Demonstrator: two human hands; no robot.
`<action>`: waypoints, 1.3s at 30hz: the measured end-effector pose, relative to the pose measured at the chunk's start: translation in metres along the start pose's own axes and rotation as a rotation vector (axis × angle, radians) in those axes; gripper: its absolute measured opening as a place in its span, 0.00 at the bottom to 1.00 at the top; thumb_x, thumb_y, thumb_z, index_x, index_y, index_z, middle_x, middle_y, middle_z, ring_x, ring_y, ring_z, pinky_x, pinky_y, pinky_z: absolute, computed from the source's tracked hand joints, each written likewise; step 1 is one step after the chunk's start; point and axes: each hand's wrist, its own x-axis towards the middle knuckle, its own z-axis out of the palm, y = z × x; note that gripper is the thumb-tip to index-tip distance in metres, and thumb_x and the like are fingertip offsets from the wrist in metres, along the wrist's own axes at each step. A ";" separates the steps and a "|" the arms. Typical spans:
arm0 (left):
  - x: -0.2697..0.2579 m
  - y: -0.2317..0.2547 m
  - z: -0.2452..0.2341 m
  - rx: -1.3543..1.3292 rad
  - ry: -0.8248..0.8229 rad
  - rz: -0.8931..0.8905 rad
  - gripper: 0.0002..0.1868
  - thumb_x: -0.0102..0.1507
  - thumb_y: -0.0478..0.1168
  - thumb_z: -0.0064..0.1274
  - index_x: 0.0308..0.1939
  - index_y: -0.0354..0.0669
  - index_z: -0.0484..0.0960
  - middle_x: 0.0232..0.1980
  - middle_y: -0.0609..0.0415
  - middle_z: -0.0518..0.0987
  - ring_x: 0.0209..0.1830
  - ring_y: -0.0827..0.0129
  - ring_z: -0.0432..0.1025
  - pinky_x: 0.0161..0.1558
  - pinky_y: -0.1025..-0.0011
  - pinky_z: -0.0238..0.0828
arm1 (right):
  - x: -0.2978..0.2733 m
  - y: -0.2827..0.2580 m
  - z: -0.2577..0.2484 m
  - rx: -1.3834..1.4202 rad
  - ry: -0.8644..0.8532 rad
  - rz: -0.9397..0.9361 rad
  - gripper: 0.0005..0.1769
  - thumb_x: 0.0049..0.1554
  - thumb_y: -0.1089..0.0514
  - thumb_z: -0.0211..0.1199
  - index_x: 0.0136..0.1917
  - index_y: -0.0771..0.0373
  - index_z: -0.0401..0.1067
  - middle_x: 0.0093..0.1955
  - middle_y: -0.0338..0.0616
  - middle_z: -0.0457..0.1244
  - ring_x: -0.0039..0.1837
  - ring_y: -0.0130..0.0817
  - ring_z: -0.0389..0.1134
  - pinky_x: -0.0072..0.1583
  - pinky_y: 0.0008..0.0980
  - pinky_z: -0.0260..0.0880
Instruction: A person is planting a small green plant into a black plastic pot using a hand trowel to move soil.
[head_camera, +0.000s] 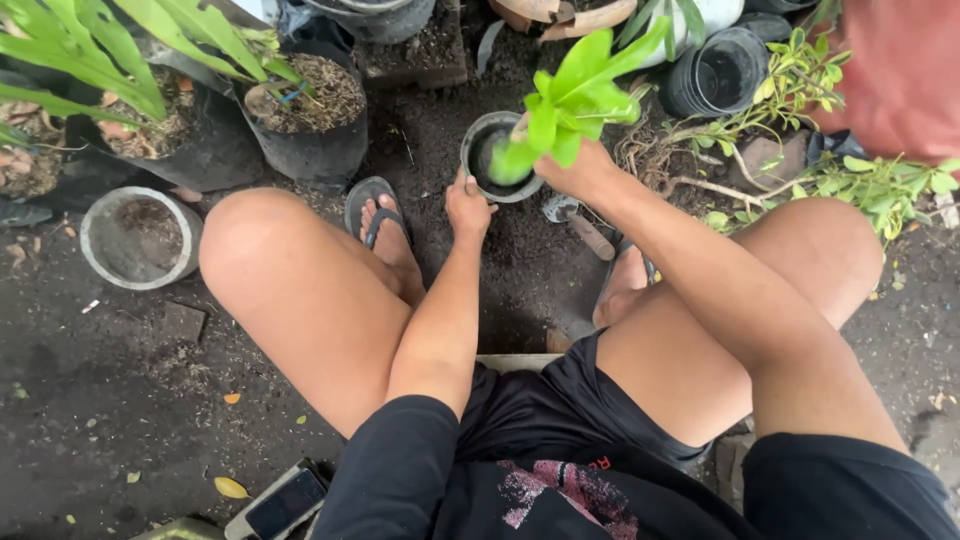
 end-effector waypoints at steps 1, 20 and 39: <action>-0.003 0.003 -0.002 0.032 -0.013 -0.001 0.23 0.73 0.36 0.37 0.72 0.42 0.70 0.54 0.27 0.71 0.38 0.39 0.79 0.28 0.62 0.88 | -0.002 -0.006 -0.004 -0.031 -0.062 0.063 0.21 0.59 0.48 0.60 0.57 0.66 0.67 0.57 0.58 0.60 0.59 0.60 0.64 0.60 0.58 0.65; -0.097 0.312 -0.041 0.759 -1.127 0.714 0.22 0.63 0.41 0.61 0.61 0.45 0.80 0.63 0.47 0.73 0.63 0.54 0.71 0.66 0.57 0.64 | -0.045 0.167 0.138 0.509 -0.339 0.817 0.22 0.67 0.48 0.57 0.42 0.69 0.69 0.35 0.63 0.66 0.34 0.56 0.70 0.34 0.50 0.64; -0.076 0.278 -0.045 0.371 -0.759 0.346 0.22 0.66 0.31 0.49 0.20 0.52 0.61 0.18 0.64 0.65 0.19 0.78 0.57 0.25 0.70 0.51 | -0.045 0.140 0.203 -0.310 0.413 0.558 0.18 0.67 0.51 0.47 0.62 0.65 0.62 0.38 0.52 0.68 0.38 0.58 0.73 0.38 0.55 0.74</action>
